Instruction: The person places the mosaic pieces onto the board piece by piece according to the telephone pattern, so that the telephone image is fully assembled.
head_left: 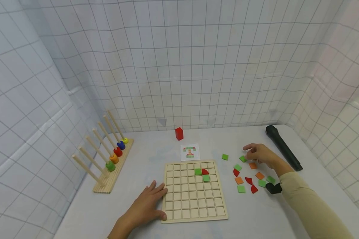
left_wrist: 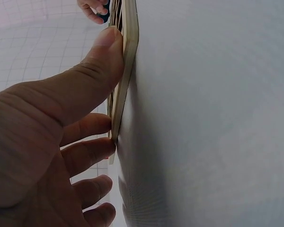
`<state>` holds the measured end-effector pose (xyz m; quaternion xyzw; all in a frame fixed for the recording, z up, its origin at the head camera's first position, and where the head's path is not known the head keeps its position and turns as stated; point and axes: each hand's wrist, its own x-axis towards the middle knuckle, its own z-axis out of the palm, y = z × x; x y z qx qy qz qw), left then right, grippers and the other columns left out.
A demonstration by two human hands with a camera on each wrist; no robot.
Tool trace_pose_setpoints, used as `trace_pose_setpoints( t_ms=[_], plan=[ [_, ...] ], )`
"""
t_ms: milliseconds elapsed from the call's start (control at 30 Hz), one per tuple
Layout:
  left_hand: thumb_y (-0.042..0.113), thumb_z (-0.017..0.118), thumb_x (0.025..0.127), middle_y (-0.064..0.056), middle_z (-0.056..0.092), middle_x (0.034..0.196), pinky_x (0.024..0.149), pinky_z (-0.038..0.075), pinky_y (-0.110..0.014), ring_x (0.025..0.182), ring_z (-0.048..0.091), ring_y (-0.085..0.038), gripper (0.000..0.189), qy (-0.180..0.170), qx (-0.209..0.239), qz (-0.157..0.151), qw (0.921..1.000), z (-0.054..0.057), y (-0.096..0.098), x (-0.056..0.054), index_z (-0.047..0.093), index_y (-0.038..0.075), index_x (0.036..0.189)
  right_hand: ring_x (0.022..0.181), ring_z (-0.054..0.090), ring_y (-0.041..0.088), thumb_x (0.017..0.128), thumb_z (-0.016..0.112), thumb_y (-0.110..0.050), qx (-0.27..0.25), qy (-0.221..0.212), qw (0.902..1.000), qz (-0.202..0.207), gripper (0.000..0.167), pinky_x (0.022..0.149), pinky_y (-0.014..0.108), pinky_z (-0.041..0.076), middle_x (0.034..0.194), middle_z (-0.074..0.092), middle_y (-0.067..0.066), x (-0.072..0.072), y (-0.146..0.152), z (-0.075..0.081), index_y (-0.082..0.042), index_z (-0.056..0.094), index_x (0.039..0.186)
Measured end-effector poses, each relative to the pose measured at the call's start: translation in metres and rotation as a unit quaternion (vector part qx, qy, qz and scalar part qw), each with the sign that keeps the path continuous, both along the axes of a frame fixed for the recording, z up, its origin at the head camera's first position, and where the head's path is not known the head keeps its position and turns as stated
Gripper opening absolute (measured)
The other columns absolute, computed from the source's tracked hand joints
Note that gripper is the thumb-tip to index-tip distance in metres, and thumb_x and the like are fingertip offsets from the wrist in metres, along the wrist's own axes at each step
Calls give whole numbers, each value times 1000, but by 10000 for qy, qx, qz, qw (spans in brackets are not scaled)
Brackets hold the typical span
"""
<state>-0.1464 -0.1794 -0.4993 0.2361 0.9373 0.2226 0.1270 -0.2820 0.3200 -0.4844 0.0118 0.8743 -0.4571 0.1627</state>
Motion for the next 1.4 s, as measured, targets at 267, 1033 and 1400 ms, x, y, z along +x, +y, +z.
trace_pose_setpoints(
  t_ms=[267, 1033, 1400],
  plan=[
    [50, 88, 64, -19, 46, 156, 116, 27, -68, 149, 27, -51, 97, 13, 16, 27, 10000, -4, 0, 1, 57, 4, 144, 74, 52, 20, 90, 73, -13, 146, -6, 9998, 132, 45, 59, 28, 44, 96, 55, 10, 1, -7, -4, 1, 59, 131],
    [47, 88, 65, -19, 44, 157, 117, 26, -68, 149, 26, -50, 96, -42, 84, 42, 9999, 1, 0, 3, 56, 4, 145, 87, 55, 26, 85, 80, -14, 1103, 322, 9931, 237, 35, 70, 33, 48, 101, 59, 13, 5, -19, -5, -2, 64, 113],
    [46, 89, 65, -19, 45, 157, 117, 26, -68, 149, 26, -50, 96, 5, 84, 40, 10000, 1, 0, 4, 56, 4, 144, 84, 54, 26, 85, 80, -12, 1002, 437, 9939, 124, 34, 64, 33, 48, 100, 57, 14, 4, -19, -7, -3, 58, 110]
  ],
)
